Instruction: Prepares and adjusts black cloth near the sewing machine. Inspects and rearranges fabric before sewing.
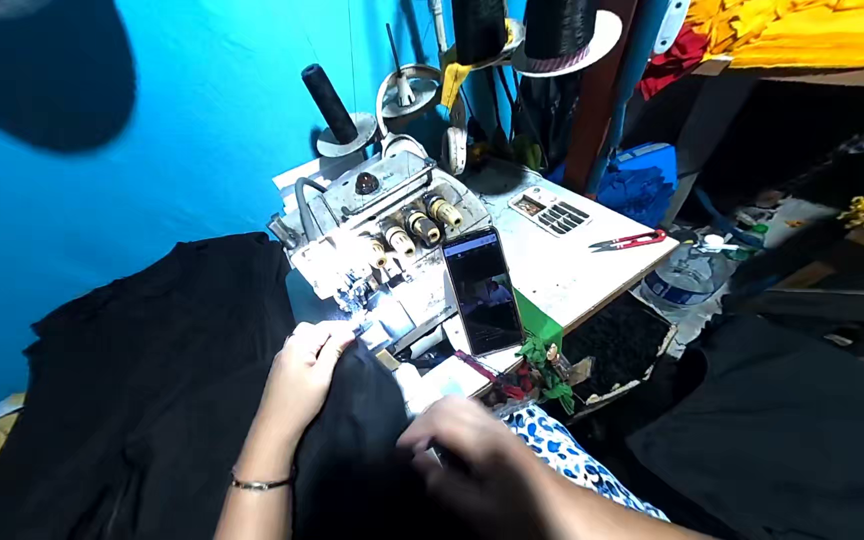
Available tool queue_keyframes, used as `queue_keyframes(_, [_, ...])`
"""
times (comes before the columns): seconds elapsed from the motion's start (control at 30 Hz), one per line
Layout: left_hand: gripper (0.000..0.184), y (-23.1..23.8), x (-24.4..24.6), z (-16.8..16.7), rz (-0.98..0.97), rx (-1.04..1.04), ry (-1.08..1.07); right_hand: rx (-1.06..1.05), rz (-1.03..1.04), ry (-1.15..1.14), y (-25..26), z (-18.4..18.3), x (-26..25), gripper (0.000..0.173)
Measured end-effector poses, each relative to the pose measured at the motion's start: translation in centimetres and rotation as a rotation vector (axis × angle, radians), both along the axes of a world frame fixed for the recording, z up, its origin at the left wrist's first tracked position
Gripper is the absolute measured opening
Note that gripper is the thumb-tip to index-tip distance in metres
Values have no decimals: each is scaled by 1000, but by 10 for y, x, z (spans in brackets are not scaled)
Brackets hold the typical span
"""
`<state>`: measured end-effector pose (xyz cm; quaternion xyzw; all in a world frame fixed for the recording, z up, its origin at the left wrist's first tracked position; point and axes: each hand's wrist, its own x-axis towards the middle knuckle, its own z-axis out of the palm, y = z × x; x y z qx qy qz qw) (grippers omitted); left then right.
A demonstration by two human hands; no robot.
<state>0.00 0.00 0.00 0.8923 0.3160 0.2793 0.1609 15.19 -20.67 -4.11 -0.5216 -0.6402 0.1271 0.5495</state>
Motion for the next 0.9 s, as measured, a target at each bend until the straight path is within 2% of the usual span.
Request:
queue_keyframes(0.07, [24, 1, 1, -7, 22, -3, 36, -73, -333, -181, 1, -34, 36, 27])
queue_keyframes(0.13, [25, 0, 0, -7, 9, -6, 42, -64, -526, -346, 4, -55, 77, 34])
queue_keyframes(0.23, [23, 1, -2, -6, 11, -13, 54, -50, -608, -504, 10, -67, 116, 37])
queue_keyframes(0.33, [20, -1, -1, -3, 13, -39, 42, -49, -664, -493, 22, -57, 128, 44])
queue_keyframes(0.4, [19, -3, -1, 0, 7, -72, 44, -27, -645, -371, 31, -39, 118, 47])
queue_keyframes(0.5, [18, -4, 1, 6, 6, -157, 28, 30, -456, -171, 44, -18, 75, 34])
queue_keyframes(0.57, [15, -7, 0, 9, -3, -205, 10, -124, -246, -73, 49, -21, 39, 34])
queue_keyframes(0.63, [13, -10, -1, 12, -13, -242, -15, -267, -127, -29, 52, -32, 15, 44])
queue_keyframes(0.73, [10, -15, -2, 17, 0, -291, -33, -170, -180, 24, 56, -35, 3, 40])
queue_keyframes(0.8, [10, -21, -4, 17, -7, -296, -36, -93, -201, 51, 61, -22, 7, 40])
queue_keyframes(0.9, [9, -28, -5, 16, -22, -271, -35, -102, -175, 71, 75, -1, 16, 40])
